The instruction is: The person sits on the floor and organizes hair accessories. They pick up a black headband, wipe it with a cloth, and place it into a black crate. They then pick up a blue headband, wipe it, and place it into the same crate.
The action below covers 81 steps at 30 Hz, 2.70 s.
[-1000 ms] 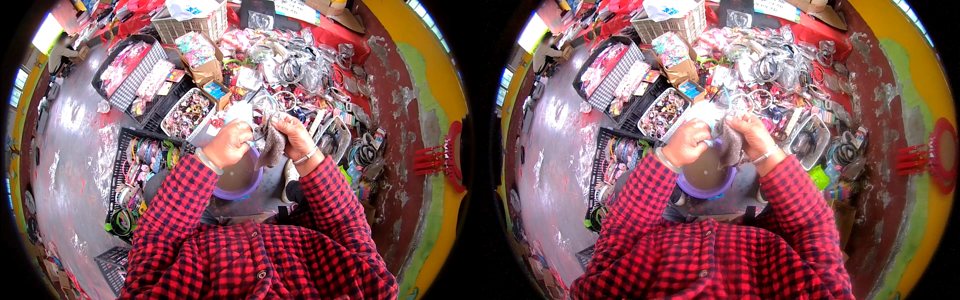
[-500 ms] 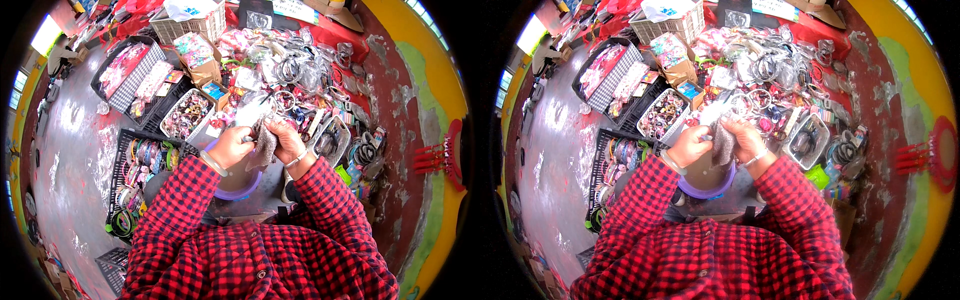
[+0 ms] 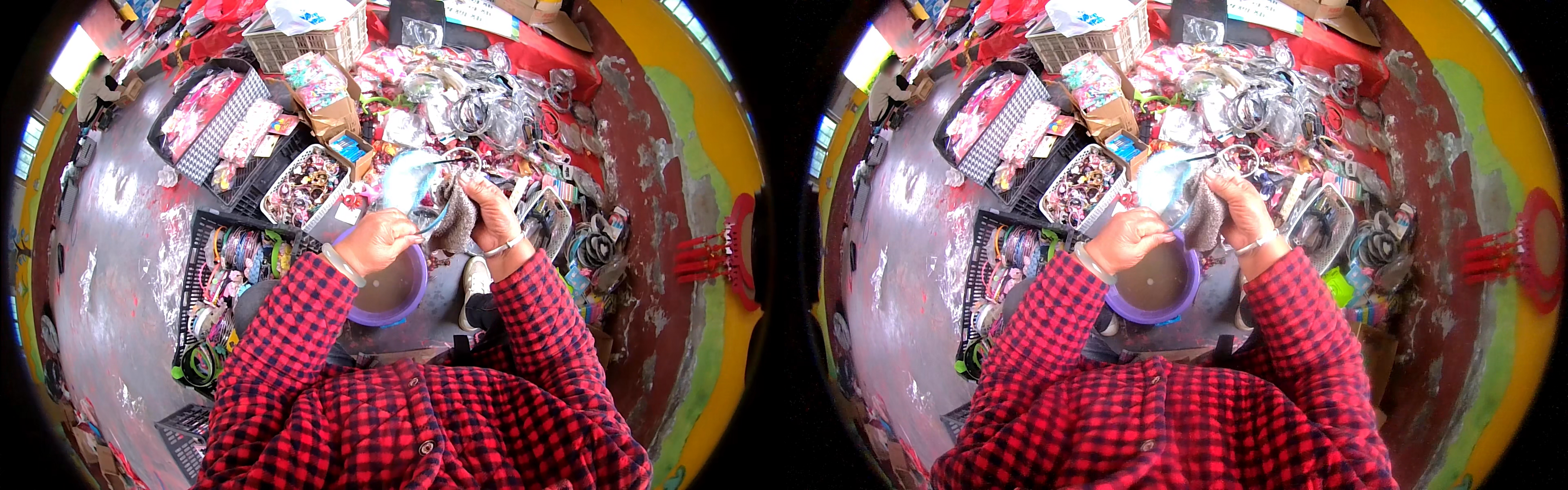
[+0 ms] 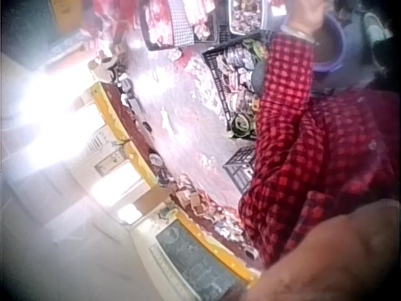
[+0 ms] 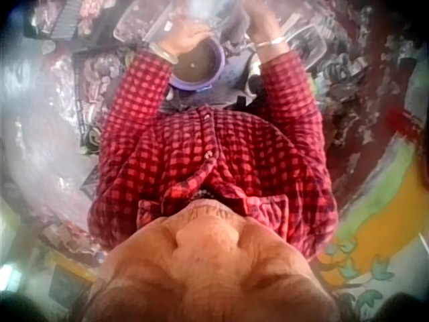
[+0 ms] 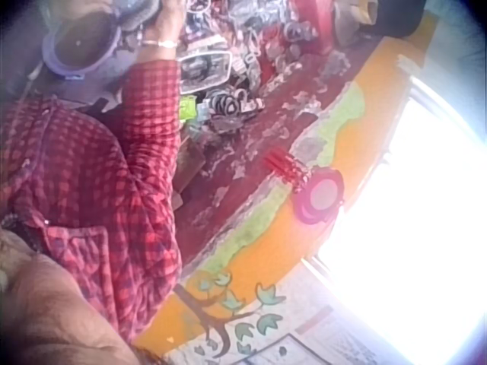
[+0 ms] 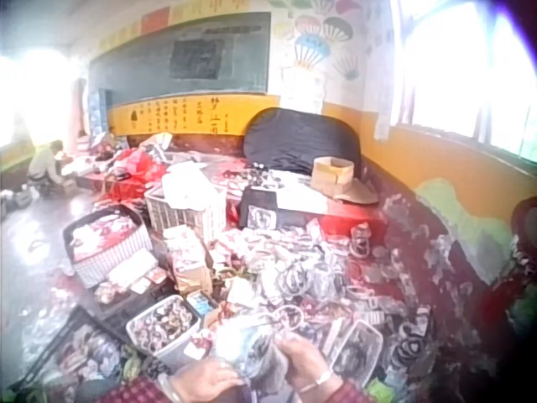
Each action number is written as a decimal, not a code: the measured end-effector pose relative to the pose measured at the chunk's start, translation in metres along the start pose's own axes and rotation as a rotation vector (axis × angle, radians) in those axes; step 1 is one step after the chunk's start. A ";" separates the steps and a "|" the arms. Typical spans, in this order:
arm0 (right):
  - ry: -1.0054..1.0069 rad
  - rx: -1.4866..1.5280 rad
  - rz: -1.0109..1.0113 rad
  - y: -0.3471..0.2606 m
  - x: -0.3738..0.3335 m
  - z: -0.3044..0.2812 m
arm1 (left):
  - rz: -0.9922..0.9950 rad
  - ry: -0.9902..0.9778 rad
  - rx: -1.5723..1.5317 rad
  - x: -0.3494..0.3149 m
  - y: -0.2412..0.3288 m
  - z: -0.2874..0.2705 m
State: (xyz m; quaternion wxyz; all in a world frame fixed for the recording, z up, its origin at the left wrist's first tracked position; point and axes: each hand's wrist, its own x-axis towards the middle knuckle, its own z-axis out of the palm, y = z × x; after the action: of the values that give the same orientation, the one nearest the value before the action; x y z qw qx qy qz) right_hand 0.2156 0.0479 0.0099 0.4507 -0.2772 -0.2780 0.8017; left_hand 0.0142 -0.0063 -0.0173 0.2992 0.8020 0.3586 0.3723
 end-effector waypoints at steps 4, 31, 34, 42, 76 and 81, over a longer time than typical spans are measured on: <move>0.017 -0.067 0.052 -0.006 0.003 -0.005 | -0.206 0.074 -0.225 -0.003 -0.001 0.001; -0.402 -1.485 -0.416 0.000 0.006 -0.012 | -0.521 0.528 -1.777 -0.009 -0.012 -0.048; -0.457 -1.460 -0.368 0.005 0.009 -0.015 | -0.606 0.598 -1.765 -0.009 -0.014 -0.049; -0.296 -0.726 0.079 0.016 0.001 -0.011 | -0.803 0.775 -1.701 -0.005 -0.031 -0.030; -0.163 -0.449 0.389 0.032 0.005 -0.003 | -0.646 0.613 -1.439 0.007 -0.011 -0.010; -0.110 -0.398 0.352 0.035 0.005 -0.001 | -0.557 0.448 -1.457 0.007 -0.008 -0.008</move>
State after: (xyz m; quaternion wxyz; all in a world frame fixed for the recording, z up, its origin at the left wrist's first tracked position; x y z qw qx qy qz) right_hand 0.1942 0.0366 -0.0157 0.2252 -0.3604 -0.4019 0.8111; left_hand 0.0081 0.0054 -0.0167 0.7490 0.1937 0.2641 0.5760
